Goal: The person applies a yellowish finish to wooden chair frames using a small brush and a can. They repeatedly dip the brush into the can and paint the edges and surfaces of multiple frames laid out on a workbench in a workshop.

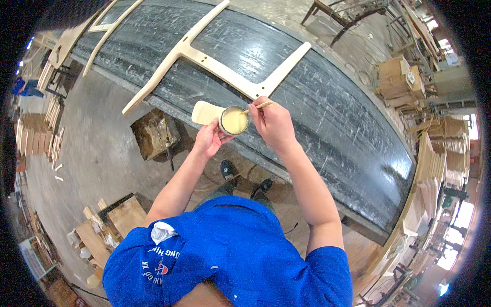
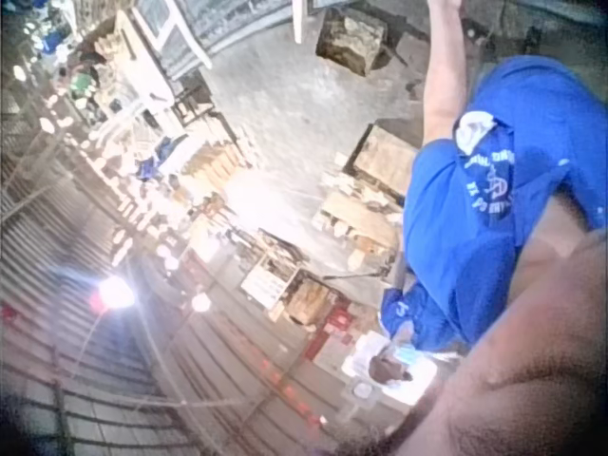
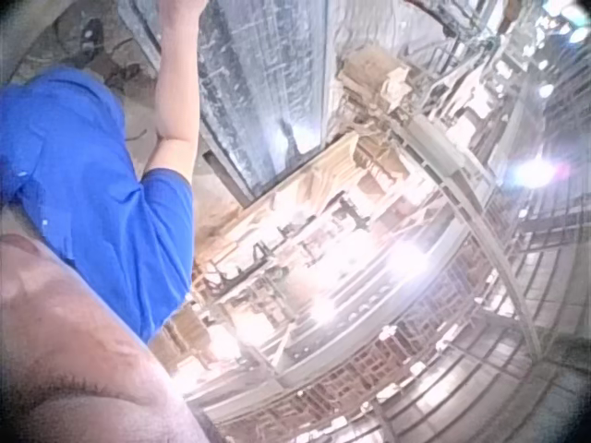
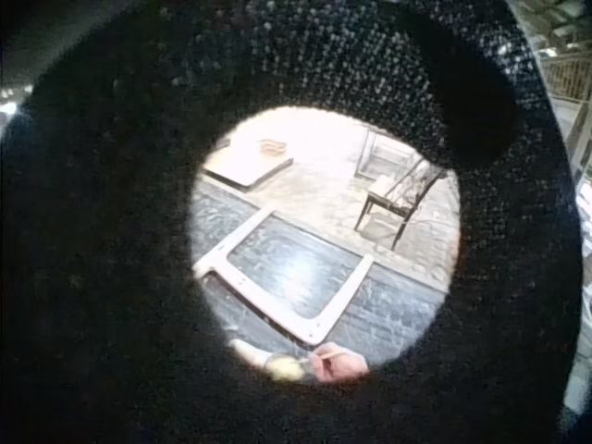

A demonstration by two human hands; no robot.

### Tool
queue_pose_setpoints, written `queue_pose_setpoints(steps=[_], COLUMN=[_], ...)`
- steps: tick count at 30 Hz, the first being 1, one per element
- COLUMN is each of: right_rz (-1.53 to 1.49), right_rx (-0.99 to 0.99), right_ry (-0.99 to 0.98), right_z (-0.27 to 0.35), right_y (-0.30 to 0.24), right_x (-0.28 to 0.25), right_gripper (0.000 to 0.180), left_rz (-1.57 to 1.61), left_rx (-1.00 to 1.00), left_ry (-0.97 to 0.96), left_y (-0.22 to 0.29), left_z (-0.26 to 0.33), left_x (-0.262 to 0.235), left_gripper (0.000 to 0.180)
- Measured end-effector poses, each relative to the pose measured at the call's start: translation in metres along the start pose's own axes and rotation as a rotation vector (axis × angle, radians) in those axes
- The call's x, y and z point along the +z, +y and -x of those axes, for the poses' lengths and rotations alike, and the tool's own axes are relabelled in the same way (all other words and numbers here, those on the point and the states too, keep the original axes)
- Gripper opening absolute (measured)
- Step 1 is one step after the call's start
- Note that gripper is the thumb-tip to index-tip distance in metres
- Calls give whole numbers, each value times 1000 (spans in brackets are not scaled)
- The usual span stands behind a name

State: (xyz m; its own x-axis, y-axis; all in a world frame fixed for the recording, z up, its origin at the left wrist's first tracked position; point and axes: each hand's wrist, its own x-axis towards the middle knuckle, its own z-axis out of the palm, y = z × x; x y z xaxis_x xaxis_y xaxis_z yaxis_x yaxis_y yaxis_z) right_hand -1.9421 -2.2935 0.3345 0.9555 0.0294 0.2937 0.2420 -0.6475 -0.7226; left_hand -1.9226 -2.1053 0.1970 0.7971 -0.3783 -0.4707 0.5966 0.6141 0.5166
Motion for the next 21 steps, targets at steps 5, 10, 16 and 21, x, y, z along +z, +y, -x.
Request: queue_pose_setpoints(steps=[5, 10, 16, 21], right_rz=[-434, -443, -1063, -1251], right_rx=[199, 349, 617, 556], right_ry=[20, -5, 134, 140], right_z=[-16, -18, -15, -9], right_y=[33, 60, 89, 106], right_x=[17, 17, 7, -4], right_gripper=[17, 19, 15, 6], left_rz=[-23, -19, 21, 65], left_rx=[2, 61, 52, 60], left_ry=[65, 1, -5, 48], left_y=[1, 1, 1, 6], left_z=[-4, -12, -22, -42], left_x=[6, 12, 20, 25], left_gripper=[33, 33, 33, 34])
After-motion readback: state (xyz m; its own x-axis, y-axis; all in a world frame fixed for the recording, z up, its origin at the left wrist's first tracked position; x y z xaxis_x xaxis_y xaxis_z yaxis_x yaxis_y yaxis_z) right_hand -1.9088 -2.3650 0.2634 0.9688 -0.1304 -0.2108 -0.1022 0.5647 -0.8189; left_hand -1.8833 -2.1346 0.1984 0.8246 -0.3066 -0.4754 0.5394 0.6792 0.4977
